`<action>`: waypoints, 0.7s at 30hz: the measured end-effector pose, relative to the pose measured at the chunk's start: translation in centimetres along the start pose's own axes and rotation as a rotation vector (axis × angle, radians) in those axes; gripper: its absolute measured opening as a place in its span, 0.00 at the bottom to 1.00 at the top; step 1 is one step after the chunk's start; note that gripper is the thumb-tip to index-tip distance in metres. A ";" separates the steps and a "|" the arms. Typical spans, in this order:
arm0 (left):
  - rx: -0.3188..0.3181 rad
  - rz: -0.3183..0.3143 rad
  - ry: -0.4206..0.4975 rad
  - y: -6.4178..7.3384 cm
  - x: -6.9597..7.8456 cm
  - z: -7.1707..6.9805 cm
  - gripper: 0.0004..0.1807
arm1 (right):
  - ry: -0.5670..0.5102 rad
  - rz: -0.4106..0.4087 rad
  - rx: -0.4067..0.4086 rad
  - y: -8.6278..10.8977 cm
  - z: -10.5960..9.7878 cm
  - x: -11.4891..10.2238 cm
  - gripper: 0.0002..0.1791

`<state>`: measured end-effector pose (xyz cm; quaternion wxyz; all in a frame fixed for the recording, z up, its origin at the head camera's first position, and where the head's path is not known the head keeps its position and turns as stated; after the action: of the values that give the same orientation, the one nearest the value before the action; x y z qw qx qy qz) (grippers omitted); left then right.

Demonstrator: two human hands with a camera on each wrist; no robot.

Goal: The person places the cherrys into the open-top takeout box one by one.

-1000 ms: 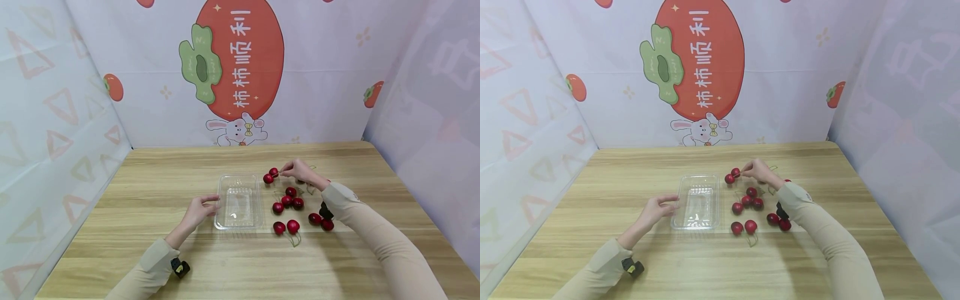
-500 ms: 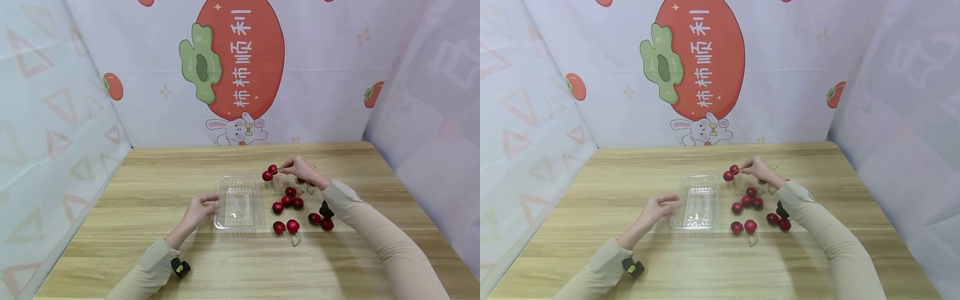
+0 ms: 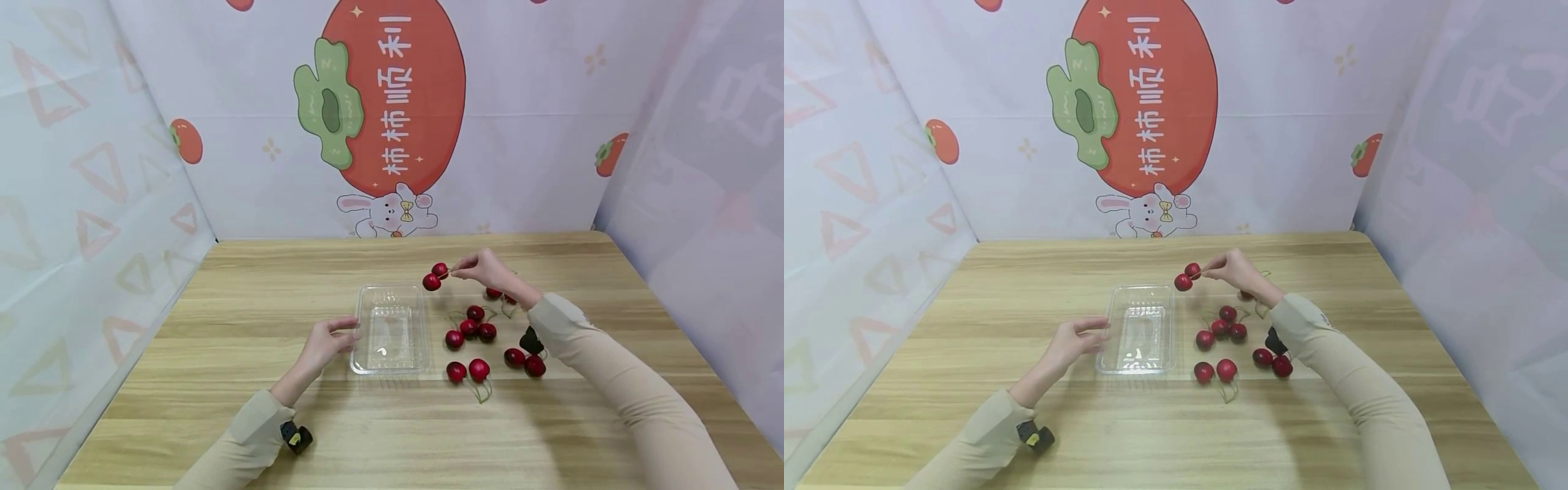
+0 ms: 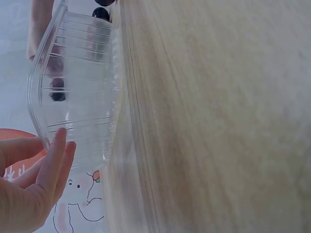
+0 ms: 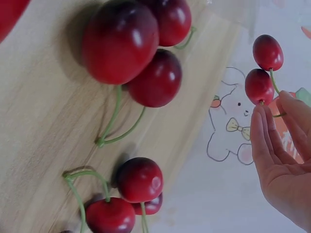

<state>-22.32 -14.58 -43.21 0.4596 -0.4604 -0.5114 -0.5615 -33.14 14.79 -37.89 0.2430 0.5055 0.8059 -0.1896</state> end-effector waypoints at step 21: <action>-0.004 -0.009 0.015 0.1 0.0 0.0 0.20 | -0.008 -0.080 -0.018 0.1 0.2 -3.5 0.10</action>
<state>-22.27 -14.62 -43.19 0.4598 -0.4548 -0.5091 -0.5679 -31.73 12.22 -36.01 0.2430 0.4699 0.8261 -0.1941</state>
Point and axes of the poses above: each hand's wrist, its own y-axis away from the middle knuckle, its own z-axis out of the palm, x = y × z, the point moved 5 cm from there along -y, towards the middle knuckle, and after that the axes turned 15 degrees about y, right-handed, at the moved point
